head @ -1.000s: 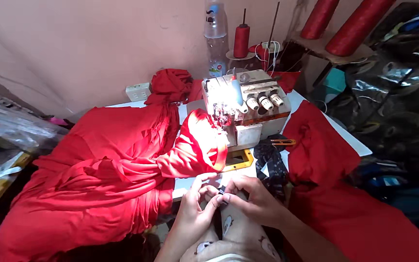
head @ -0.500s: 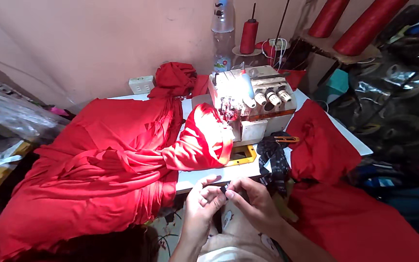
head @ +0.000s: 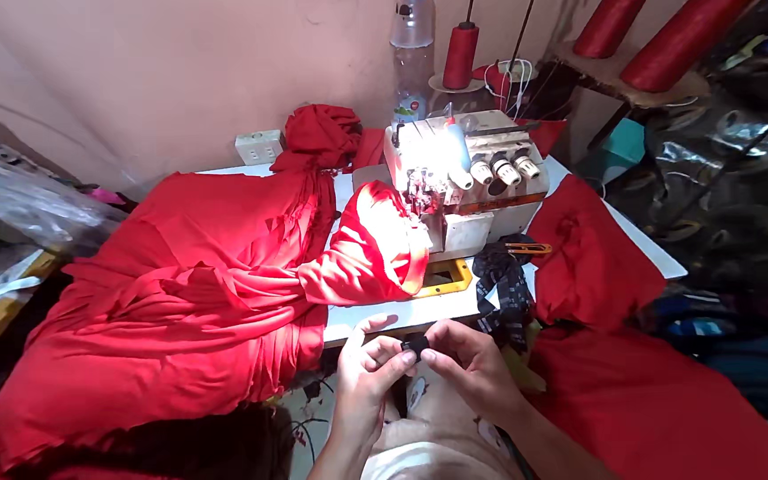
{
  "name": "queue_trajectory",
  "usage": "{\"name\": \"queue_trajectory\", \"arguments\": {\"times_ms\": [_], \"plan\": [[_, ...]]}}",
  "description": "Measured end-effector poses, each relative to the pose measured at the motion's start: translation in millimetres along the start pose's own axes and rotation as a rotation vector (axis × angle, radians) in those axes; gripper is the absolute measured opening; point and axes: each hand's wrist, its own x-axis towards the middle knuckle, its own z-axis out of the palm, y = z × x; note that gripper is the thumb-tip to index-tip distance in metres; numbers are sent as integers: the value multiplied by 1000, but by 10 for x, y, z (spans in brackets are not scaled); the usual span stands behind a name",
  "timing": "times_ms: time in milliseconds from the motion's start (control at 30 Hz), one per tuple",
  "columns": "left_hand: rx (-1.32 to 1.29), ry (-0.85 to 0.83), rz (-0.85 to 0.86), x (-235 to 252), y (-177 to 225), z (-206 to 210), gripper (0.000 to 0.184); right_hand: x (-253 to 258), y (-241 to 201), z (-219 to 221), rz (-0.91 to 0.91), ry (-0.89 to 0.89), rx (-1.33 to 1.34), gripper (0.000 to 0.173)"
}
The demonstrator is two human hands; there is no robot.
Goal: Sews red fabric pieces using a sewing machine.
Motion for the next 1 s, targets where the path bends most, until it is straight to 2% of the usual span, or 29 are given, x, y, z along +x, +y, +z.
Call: {"name": "queue_trajectory", "arguments": {"times_ms": [200,300,1000], "plan": [[125,-27,97,25,-35,-43,46,6,-17,10,19,5,-25,11],[176,10,101,26,-18,-20,45,-6,-8,4,32,-7,-15,11],[136,30,66,15,-44,-11,49,26,29,-14,12,13,-49,9]]}}
